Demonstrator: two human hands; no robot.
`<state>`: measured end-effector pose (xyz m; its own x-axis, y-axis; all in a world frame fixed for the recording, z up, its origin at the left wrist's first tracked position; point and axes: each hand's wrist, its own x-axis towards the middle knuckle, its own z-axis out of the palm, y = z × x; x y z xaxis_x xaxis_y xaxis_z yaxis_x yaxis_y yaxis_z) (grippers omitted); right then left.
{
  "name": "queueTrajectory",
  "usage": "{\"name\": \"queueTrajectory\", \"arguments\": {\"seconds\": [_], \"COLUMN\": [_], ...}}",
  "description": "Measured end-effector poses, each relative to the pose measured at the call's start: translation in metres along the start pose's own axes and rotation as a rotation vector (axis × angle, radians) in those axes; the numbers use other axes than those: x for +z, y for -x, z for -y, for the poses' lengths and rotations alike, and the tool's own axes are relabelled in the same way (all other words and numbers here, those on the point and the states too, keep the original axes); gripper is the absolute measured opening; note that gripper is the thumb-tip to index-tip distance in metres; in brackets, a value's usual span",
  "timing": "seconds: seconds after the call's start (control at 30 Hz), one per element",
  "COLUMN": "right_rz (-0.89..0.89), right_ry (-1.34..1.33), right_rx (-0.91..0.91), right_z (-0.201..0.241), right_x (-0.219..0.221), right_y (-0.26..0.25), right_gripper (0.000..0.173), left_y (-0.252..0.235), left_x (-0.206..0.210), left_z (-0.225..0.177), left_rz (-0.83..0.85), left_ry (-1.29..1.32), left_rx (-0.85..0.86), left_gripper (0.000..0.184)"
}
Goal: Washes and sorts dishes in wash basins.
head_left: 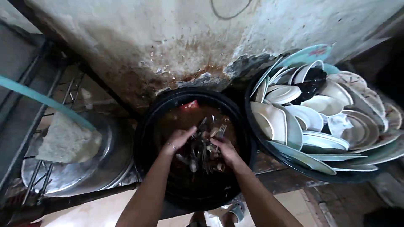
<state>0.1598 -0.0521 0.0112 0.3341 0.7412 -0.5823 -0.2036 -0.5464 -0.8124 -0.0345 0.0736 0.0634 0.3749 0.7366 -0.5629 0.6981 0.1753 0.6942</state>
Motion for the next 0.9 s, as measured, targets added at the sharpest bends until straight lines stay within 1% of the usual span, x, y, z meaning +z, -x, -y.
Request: {"name": "queueTrajectory", "arguments": {"seconds": [0.03,0.1,0.13,0.2,0.27,0.3,0.37,0.4,0.47,0.5,0.57,0.63,0.7,0.73,0.77,0.8,0.83,0.87,0.9], "right_rz": [0.009,0.002,-0.02,-0.091,-0.143,-0.171,-0.214,-0.222,-0.224,-0.21,-0.209,-0.223,-0.245,-0.259,-0.263,-0.254,-0.245,-0.234,-0.226], "right_ry": [0.035,0.12,0.189,0.401,0.614,0.682,0.754,0.776,0.828,0.839,0.823,0.788,0.754,0.742,0.732,0.728,0.727,0.731,0.741], "right_rx": [-0.041,-0.094,-0.106,-0.118,-0.138,-0.153,-0.19,-0.203,-0.221,-0.222,-0.268,-0.308,-0.346,-0.37,-0.394,-0.422,-0.468,-0.526,-0.593], "right_z": [0.003,0.006,0.005,-0.001,-0.006,-0.01,-0.017,-0.022,-0.03,-0.032,-0.032,-0.023,0.0,0.014,0.029,0.042,0.051,0.059,0.065], "right_x": [-0.005,-0.014,-0.019,-0.032,-0.038,-0.039,-0.038,-0.037,-0.034,-0.033,-0.033,-0.035,-0.038,-0.04,-0.042,-0.045,-0.049,-0.054,-0.061], "right_y": [0.004,0.013,0.017,0.024,0.042,0.051,0.064,0.068,0.068,0.066,0.064,0.062,0.06,0.058,0.055,0.051,0.046,0.042,0.04], "right_gripper": [0.044,0.046,0.05,0.059,0.06,0.059,0.057,0.057,0.054,0.054,0.051,0.047,0.044,0.045,0.05,0.057,0.06,0.056,0.046], "left_y": [-0.011,-0.045,-0.065,-0.099,-0.122,-0.129,-0.135,-0.133,-0.121,-0.11,-0.082,-0.052,-0.025,-0.016,-0.009,-0.005,-0.002,0.0,0.003], "left_x": [-0.008,-0.013,-0.012,-0.002,0.016,0.026,0.048,0.057,0.065,0.064,0.058,0.053,0.055,0.058,0.062,0.066,0.072,0.079,0.087], "left_z": [-0.005,-0.003,0.003,0.017,0.032,0.035,0.024,0.017,0.009,0.004,-0.006,-0.016,-0.028,-0.031,-0.035,-0.038,-0.042,-0.048,-0.056], "left_rz": [-0.094,-0.283,-0.335,-0.325,-0.276,-0.276,-0.341,-0.416,-0.543,-0.588,-0.653,-0.674,-0.647,-0.639,-0.628,-0.608,-0.577,-0.539,-0.507], "left_ry": [-0.029,-0.042,-0.031,0.058,0.193,0.222,0.188,0.139,0.048,0.011,-0.04,-0.087,-0.205,-0.255,-0.289,-0.297,-0.279,-0.245,-0.209], "left_rx": [-0.037,-0.107,-0.161,-0.226,-0.201,-0.194,-0.19,-0.164,-0.106,-0.076,0.026,0.172,0.338,0.435,0.557,0.704,0.854,0.993,1.102], "left_gripper": [0.076,0.07,0.068,0.064,0.057,0.056,0.057,0.057,0.062,0.059,0.047,0.037,0.034,0.033,0.033,0.033,0.033,0.032,0.032]}}
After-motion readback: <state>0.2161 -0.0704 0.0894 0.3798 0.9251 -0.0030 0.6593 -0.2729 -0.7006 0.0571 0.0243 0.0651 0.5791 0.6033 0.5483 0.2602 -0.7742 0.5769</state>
